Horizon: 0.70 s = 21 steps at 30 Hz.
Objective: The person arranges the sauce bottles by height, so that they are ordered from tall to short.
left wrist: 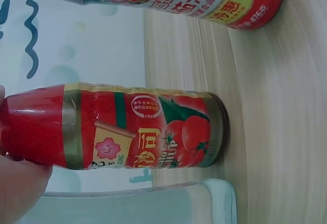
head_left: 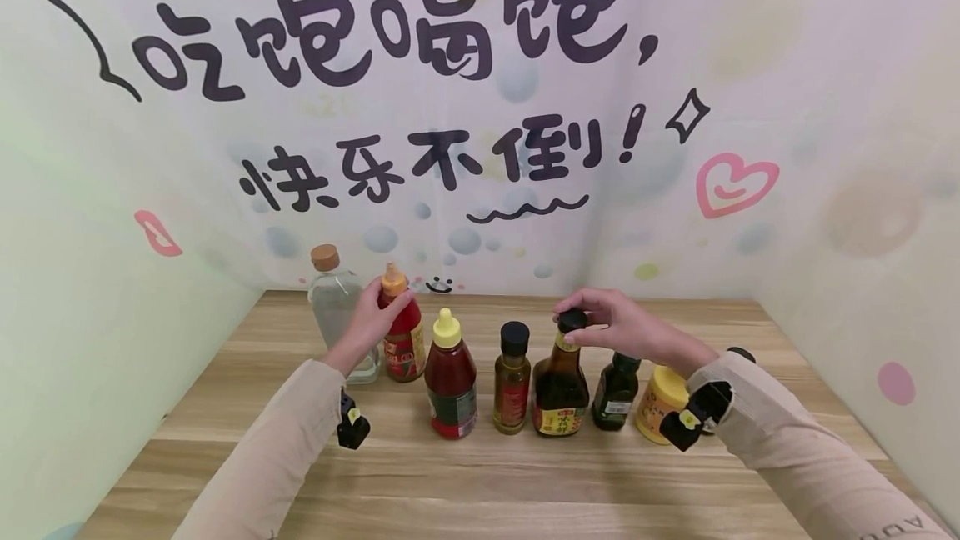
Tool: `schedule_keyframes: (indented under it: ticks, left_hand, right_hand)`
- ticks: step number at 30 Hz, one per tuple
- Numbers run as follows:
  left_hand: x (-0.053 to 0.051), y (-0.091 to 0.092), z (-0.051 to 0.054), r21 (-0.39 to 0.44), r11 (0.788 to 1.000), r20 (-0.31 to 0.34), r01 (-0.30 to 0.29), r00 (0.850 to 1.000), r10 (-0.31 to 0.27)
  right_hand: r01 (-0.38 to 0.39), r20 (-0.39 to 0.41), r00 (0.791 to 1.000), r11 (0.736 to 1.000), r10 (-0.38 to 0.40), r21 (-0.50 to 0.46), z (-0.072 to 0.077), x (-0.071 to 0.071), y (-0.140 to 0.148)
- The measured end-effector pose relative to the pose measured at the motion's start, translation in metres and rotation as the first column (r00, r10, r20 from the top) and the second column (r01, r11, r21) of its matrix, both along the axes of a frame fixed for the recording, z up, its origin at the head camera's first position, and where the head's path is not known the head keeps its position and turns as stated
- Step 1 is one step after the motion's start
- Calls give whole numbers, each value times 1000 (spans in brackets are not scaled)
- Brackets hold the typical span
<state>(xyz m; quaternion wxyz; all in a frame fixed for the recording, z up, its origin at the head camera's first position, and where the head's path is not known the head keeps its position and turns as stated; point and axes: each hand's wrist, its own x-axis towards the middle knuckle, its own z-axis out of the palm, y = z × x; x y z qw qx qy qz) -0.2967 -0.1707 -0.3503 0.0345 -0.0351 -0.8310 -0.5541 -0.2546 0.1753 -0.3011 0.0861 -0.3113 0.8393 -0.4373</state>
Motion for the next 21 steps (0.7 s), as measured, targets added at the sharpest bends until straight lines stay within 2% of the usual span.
schedule_keyframes:
  ticks: [15, 21]
  left_hand:
    - [-1, 1, -3, 56, 998, -16, -13, 1000, 14]
    - [-2, 2, -3, 40, 999, -6, -13, 1000, 13]
  right_hand:
    - [2, 6, 1000, 1000, -2, 0, 0, 0, 0]
    - [-1, 16, 1000, 1000, 1, -6, 0, 0, 1]
